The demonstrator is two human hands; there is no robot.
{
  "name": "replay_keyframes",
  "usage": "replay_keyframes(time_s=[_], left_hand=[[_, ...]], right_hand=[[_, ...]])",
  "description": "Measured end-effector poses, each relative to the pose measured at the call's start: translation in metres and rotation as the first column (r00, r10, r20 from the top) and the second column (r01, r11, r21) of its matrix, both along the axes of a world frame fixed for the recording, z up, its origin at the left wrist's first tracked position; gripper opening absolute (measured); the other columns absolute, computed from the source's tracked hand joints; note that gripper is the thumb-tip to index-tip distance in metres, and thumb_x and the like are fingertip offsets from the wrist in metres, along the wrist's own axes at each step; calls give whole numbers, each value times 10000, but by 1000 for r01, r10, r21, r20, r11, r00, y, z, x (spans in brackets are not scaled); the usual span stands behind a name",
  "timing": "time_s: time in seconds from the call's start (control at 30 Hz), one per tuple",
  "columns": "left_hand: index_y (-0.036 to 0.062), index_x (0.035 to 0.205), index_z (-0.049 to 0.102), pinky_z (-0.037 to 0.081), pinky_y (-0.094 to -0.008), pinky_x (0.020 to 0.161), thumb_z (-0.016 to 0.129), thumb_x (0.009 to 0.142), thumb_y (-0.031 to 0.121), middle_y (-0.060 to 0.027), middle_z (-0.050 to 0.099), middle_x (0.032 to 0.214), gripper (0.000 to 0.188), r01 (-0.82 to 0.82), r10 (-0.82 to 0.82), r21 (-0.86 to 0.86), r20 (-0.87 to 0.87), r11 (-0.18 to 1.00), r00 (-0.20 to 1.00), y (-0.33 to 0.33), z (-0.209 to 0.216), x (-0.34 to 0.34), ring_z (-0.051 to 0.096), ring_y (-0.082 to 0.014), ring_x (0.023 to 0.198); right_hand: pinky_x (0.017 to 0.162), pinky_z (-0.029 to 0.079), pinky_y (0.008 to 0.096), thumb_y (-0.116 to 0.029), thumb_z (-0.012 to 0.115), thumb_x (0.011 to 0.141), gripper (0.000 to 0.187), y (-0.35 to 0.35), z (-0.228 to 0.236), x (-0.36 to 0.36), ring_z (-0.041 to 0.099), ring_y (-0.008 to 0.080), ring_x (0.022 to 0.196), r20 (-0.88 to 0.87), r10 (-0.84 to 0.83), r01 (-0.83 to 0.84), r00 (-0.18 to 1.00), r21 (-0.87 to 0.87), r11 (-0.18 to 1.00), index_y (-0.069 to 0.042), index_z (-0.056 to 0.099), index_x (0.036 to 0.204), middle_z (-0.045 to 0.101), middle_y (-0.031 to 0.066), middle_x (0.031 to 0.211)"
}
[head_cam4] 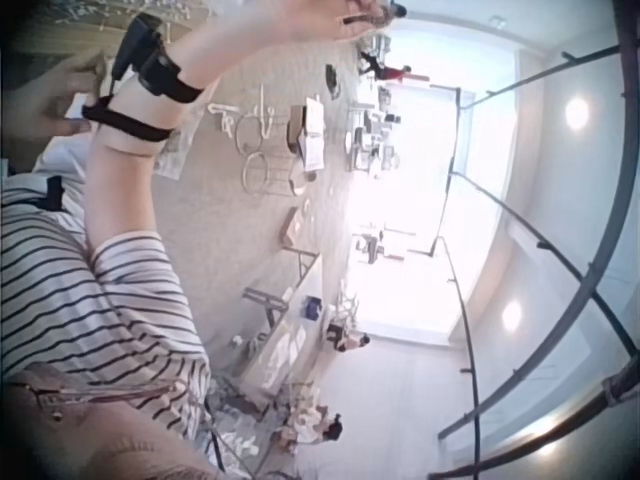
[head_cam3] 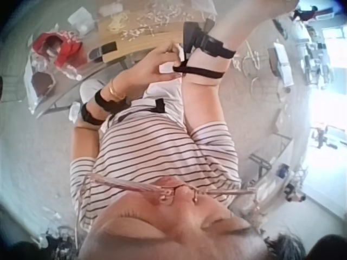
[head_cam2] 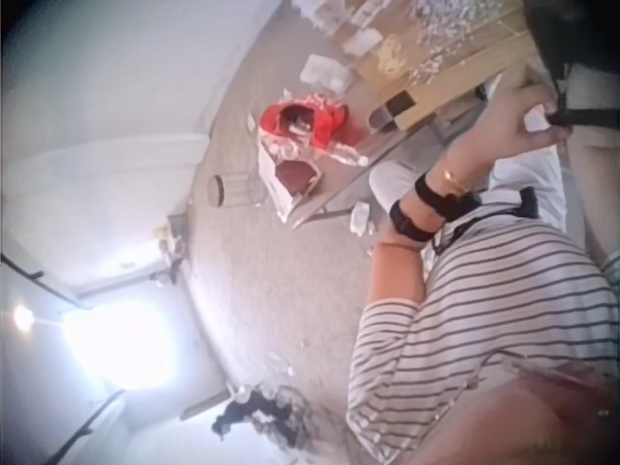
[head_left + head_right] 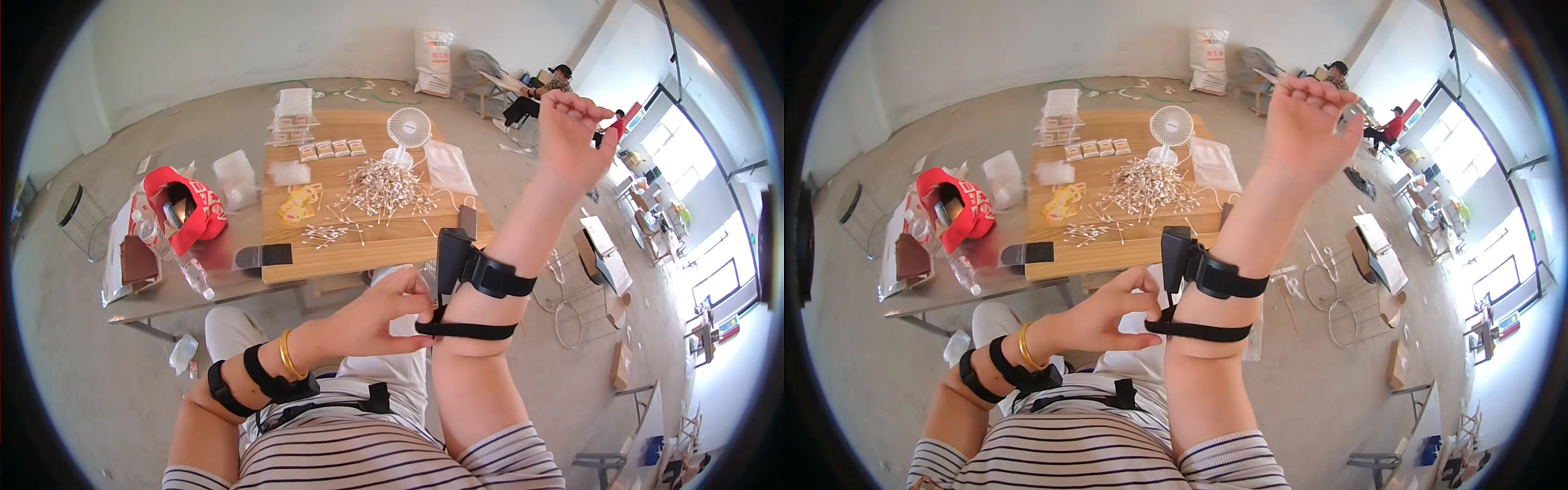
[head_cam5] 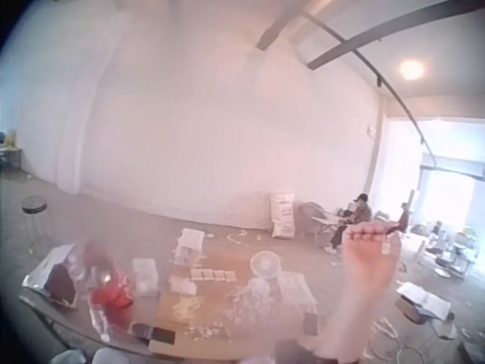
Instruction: Sorting and aligning cotton swabs on a table in a workshop.
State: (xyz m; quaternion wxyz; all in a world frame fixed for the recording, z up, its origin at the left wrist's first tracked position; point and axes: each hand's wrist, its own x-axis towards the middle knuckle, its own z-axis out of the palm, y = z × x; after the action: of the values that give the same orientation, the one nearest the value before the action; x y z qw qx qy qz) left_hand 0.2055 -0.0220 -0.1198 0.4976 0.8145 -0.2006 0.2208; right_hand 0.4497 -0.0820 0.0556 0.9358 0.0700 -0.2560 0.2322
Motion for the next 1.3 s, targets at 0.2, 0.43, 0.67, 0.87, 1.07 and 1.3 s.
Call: replay_keyframes(time_s=[0.2,0.43,0.67,0.87,1.07,1.3], left_hand=[[41,972,625,417,-363,932,846,790,164,-100,496,1064,312,51,-54,-30,-77,998,996,13,-6,3,499,-265,1043],[53,1027,628,418,-385,1004,836,801,171,-110,534,1138,329,7,0,85,-81,996,997,23,6,0,513,-286,1119],[52,1095,560,451,-374,977,775,868,199,-106,573,1090,346,-138,129,-50,-160,989,979,61,-27,-18,569,-260,1098],[32,1045,570,516,-327,820,714,897,165,-84,619,990,246,-541,497,-80,-305,837,813,135,-102,-24,649,-192,920],[18,1002,630,533,-334,760,677,913,227,-83,687,905,232,-809,696,-63,-473,585,540,205,-176,-6,678,-201,833],[38,967,674,541,-370,775,682,890,276,-102,720,885,250,-849,775,111,-484,516,407,241,-237,-15,697,-251,848]], right_hand=[[803,397,364,-393,493,986,303,27,-14,-1,502,160,778,6,54,-53,999,-59,997,-106,579,943,549,3,800],[767,404,338,-403,506,981,318,72,-39,11,492,161,758,-48,86,-95,995,-218,971,-118,593,870,551,-1,795],[746,420,334,-422,578,962,324,108,-91,17,504,165,756,-112,93,-132,989,-417,899,-107,615,897,537,5,771],[746,430,320,-353,634,942,249,110,-160,65,493,149,751,-43,77,-87,996,-581,810,-110,631,891,534,1,780],[771,449,317,-330,647,942,219,123,-222,52,516,153,769,-188,213,-283,959,-688,668,-114,651,904,554,6,789],[733,451,290,-313,621,966,192,140,-283,31,526,148,770,-277,256,-373,926,-767,521,-125,630,925,571,-4,811]])
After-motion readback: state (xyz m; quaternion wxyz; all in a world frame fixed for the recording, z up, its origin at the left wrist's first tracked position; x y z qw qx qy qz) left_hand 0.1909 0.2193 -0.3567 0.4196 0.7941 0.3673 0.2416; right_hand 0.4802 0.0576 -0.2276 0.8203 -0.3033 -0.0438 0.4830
